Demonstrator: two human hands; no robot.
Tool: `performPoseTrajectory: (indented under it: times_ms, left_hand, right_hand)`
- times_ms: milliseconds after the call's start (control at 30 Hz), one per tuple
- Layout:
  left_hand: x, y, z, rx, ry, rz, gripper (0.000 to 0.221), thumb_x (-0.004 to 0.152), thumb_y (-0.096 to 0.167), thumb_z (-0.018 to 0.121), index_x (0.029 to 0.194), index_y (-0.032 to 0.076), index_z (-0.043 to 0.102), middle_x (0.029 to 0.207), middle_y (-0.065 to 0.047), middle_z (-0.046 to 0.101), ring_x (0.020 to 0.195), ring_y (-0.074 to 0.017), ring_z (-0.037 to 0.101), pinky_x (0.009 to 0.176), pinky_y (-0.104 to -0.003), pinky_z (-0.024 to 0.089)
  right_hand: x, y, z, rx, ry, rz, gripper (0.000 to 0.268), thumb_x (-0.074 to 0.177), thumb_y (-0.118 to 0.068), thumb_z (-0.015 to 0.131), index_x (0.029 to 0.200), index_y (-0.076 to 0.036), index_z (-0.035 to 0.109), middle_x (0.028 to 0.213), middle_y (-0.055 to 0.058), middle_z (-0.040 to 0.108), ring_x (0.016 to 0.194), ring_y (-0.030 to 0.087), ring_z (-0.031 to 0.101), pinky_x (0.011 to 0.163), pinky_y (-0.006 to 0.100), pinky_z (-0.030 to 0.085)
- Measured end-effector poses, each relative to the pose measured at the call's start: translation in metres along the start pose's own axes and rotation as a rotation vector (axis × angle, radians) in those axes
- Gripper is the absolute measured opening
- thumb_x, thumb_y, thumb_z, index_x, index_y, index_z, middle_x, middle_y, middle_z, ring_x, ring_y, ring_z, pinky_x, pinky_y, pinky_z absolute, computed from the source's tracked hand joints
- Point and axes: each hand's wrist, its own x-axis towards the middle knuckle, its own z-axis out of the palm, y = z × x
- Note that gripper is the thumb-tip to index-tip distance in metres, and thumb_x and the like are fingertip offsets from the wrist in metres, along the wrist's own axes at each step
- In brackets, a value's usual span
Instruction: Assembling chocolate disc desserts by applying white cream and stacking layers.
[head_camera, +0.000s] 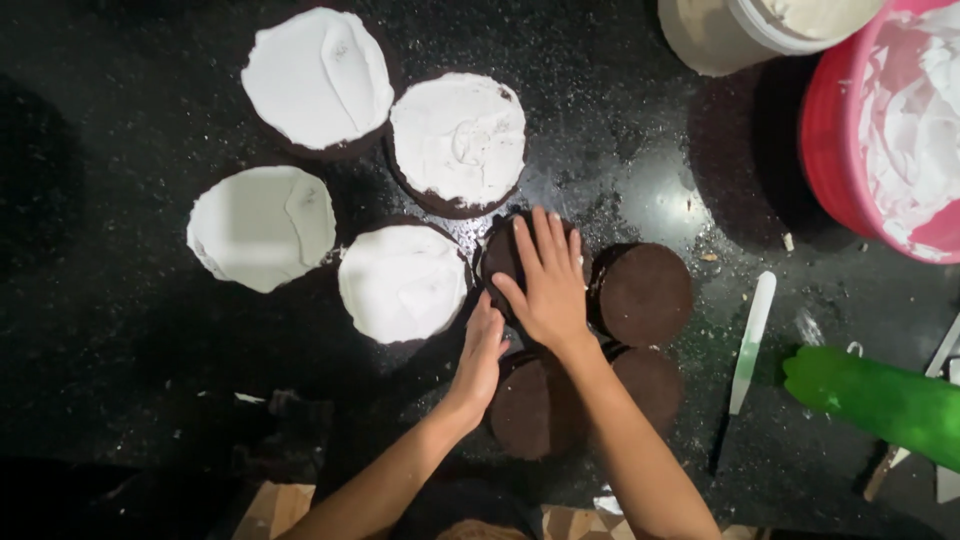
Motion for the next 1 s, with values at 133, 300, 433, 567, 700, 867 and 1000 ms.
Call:
performPoseTrajectory:
  times_ms: [133,300,433,567,700,867,1000]
  left_hand:
    - [0.008,0.004,-0.031,-0.056,-0.019,0.149,0.076,0.103,0.048,0.041,0.162,0.008,0.016,0.170,-0.009,0.021,0.151,-0.0231,0.031,0.118,-0.042,0.034]
    - [0.049,0.090,-0.081,0.090,0.162,0.416,0.072,0.106,0.051,0.038,0.159,0.002,0.036,0.161,-0.019,0.046,0.143,-0.0280,0.048,0.115,-0.041,0.040]
    - [0.093,0.154,-0.104,0.100,0.153,0.402,0.081,0.104,0.058,0.036,0.162,0.004,0.020,0.169,-0.015,0.022,0.156,-0.0271,0.025,0.124,-0.042,0.024]
    - [0.112,0.180,-0.106,0.031,0.063,0.278,0.090,0.100,0.064,0.037,0.162,0.003,0.019,0.169,-0.019,0.023,0.154,-0.0346,0.025,0.123,-0.044,0.024]
    - [0.127,0.177,-0.114,0.064,0.135,0.304,0.090,0.094,0.063,0.042,0.158,0.000,0.031,0.161,-0.024,0.042,0.147,-0.0409,0.044,0.119,-0.047,0.035]
    - [0.130,0.184,-0.116,-0.010,-0.070,0.173,0.092,0.096,0.063,0.045,0.157,-0.003,0.028,0.162,-0.021,0.036,0.150,-0.0371,0.033,0.119,-0.046,0.028]
    - [0.128,0.191,-0.108,-0.024,-0.127,0.139,0.090,0.098,0.061,0.046,0.158,-0.003,0.026,0.163,-0.022,0.033,0.150,-0.0376,0.034,0.123,-0.046,0.029]
  right_hand:
    - [0.007,0.005,0.013,-0.092,-0.113,0.066,0.079,0.097,-0.047,0.061,0.158,-0.005,0.036,0.167,0.022,0.028,0.155,0.042,0.024,0.125,0.058,0.012]
    - [0.048,0.022,0.019,0.057,-0.047,0.107,0.077,0.103,-0.045,0.054,0.161,0.000,0.030,0.169,0.023,0.026,0.159,0.041,0.020,0.129,0.054,0.011]
    - [0.117,0.068,0.047,0.762,0.097,0.483,0.073,0.111,-0.044,0.044,0.162,0.002,0.020,0.171,0.019,0.020,0.159,0.029,0.019,0.128,0.040,0.015]
    - [0.155,0.066,0.045,0.653,-0.001,0.573,0.073,0.104,-0.044,0.054,0.158,0.001,0.033,0.127,0.017,0.067,0.116,0.022,0.062,0.103,0.034,0.048]
    - [0.172,0.071,0.049,0.760,0.123,0.569,0.067,0.101,-0.041,0.058,0.154,-0.002,0.043,0.097,0.008,0.062,0.082,0.013,0.053,0.070,0.031,0.045]
    - [0.196,0.044,0.013,1.098,-0.139,0.993,0.061,0.102,-0.053,0.043,0.130,-0.003,0.064,0.096,0.005,0.069,0.079,0.017,0.061,0.073,0.032,0.050]
    - [0.189,0.072,0.033,1.122,-0.048,0.798,0.048,0.103,-0.045,0.054,0.130,-0.007,0.064,0.117,-0.001,0.075,0.107,0.012,0.071,0.094,0.029,0.055]
